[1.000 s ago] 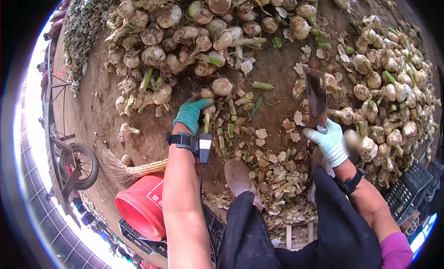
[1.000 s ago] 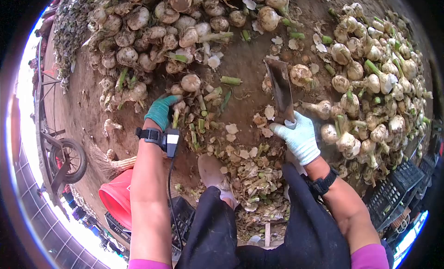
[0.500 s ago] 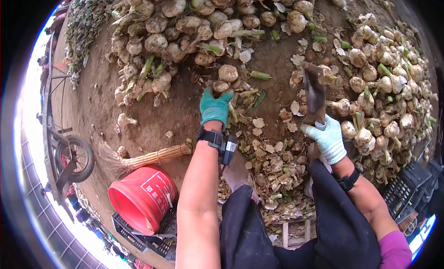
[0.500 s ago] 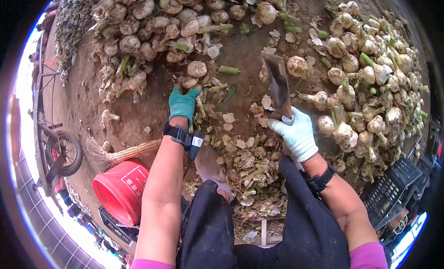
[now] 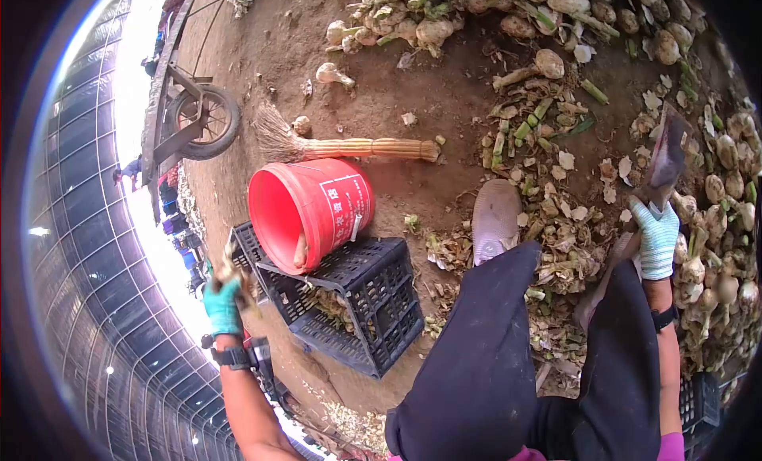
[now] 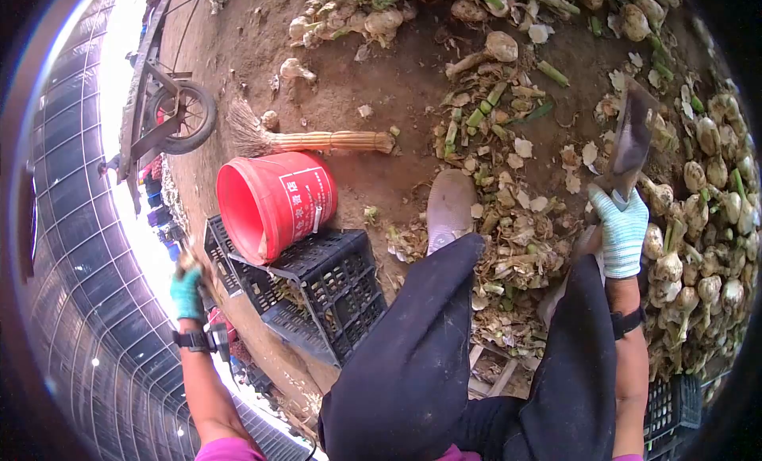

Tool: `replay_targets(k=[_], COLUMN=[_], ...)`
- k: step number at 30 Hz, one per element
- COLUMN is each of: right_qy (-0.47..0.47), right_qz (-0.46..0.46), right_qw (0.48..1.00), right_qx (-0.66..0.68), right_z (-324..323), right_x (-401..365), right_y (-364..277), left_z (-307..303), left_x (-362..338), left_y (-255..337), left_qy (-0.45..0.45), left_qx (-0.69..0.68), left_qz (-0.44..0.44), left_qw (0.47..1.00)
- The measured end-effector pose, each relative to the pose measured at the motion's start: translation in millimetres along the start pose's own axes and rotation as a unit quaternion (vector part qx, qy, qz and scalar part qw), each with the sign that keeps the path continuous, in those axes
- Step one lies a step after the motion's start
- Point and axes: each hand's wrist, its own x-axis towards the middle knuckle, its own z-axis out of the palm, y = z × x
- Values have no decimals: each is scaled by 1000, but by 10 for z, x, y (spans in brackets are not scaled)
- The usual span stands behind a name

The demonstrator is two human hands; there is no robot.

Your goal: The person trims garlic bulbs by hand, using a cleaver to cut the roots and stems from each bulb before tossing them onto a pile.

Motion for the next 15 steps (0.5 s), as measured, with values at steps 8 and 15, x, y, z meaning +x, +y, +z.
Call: replay_targets(k=[8, 15], right_qy=[24, 30], right_qz=[-46, -53], right_qw=[997, 996], right_qx=[-48, -70], right_z=[-31, 35], right_x=[-20, 43], right_y=[-53, -56], left_z=[1005, 3744], left_x=[-205, -676], left_y=[453, 2182], left_qy=[-145, -281], left_qx=[195, 158], left_qz=[103, 407], left_qw=[964, 855])
